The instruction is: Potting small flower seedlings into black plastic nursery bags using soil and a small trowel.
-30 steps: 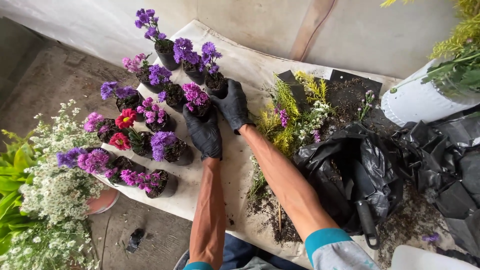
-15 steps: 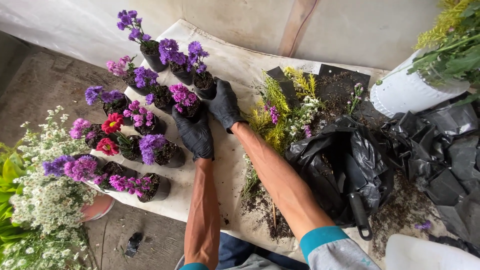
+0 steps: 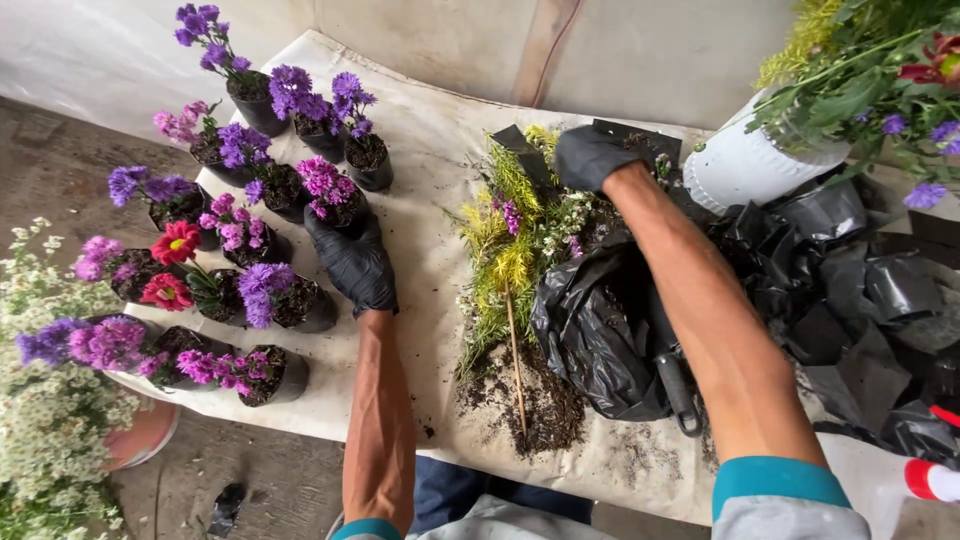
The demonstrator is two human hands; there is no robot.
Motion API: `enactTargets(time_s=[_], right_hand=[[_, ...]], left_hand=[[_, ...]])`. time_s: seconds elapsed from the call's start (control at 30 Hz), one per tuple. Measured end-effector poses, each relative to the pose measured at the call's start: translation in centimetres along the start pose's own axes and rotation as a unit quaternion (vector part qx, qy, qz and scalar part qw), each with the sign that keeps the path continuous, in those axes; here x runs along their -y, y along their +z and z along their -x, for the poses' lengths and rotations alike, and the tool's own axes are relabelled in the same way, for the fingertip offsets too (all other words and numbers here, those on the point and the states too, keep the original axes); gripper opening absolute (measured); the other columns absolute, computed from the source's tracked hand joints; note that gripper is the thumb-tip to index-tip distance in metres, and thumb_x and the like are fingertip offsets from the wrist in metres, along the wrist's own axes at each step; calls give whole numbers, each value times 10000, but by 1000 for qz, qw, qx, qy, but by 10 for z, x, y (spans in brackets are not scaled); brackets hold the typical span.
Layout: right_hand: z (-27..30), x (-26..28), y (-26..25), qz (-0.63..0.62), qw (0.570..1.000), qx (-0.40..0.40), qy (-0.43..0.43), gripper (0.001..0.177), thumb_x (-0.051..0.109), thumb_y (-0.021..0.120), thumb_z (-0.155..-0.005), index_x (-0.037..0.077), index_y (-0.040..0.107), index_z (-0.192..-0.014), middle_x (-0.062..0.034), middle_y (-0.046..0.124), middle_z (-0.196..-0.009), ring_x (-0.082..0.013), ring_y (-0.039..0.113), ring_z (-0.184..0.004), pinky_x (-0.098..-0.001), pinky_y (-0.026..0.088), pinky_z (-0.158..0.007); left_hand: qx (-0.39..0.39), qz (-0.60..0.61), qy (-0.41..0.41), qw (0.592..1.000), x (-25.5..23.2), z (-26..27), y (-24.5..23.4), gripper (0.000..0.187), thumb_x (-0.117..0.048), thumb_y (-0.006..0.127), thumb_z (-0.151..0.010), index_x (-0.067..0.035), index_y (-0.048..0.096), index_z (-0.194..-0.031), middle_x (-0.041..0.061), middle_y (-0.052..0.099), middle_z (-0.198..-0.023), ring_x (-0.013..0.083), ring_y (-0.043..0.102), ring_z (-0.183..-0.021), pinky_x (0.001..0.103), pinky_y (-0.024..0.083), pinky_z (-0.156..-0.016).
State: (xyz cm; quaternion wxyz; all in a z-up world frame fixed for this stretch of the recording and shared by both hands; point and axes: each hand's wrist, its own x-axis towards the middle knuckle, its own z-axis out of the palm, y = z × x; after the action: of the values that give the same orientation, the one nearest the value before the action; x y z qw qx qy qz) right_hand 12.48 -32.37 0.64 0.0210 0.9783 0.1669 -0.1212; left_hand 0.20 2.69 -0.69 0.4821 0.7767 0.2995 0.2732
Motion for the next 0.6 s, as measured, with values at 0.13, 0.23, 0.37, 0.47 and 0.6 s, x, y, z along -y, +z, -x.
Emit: enactTargets(time_s=[0.13,0.23,0.37,0.47,0.6], right_hand=[[45,-17,-2,-88,995,30,32,295,131,731,-779,147,812,-1062,-196,779,-1008,-429,721,-1071,-551,574,-905],[58,-17,-10,-126,990,33,50,342,125,757,-790,204,805,-1119,-176,779,-1081,-418,704,-1129,-547,562,-949],[66,-16,-17,-129,989,2,77,276,131,730,-828,221,801,-1080,-139,773,-1075,-393,712,-1109,-535,568,-939],[67,-13,-28,-131,987,-27,94,234,135,711,-856,234,798,-1050,-110,769,-1071,-374,719,-1094,-525,572,-932],[74,-11,-37,-133,983,-49,114,201,140,691,-884,247,795,-1020,-82,765,-1067,-356,725,-1079,-516,576,-924]], left_hand=[[10,17,35,999,3,0,-2,750,-336,865,-858,-270,425,-1462,124,619,-1382,341,580,-1294,468,503,-1098],[8,16,28,999,0,0,0,774,-338,861,-876,-242,399,-1489,146,605,-1406,348,575,-1308,475,492,-1113],[3,24,35,999,3,-1,1,790,-289,862,-862,-224,407,-1504,156,607,-1407,359,573,-1314,478,484,-1115],[-3,23,27,999,11,-2,5,795,-363,869,-857,-246,417,-1500,133,607,-1414,333,578,-1308,473,493,-1115],[-5,32,40,999,1,1,-1,749,-315,858,-883,-176,432,-1483,199,604,-1391,395,571,-1297,502,496,-1090]])
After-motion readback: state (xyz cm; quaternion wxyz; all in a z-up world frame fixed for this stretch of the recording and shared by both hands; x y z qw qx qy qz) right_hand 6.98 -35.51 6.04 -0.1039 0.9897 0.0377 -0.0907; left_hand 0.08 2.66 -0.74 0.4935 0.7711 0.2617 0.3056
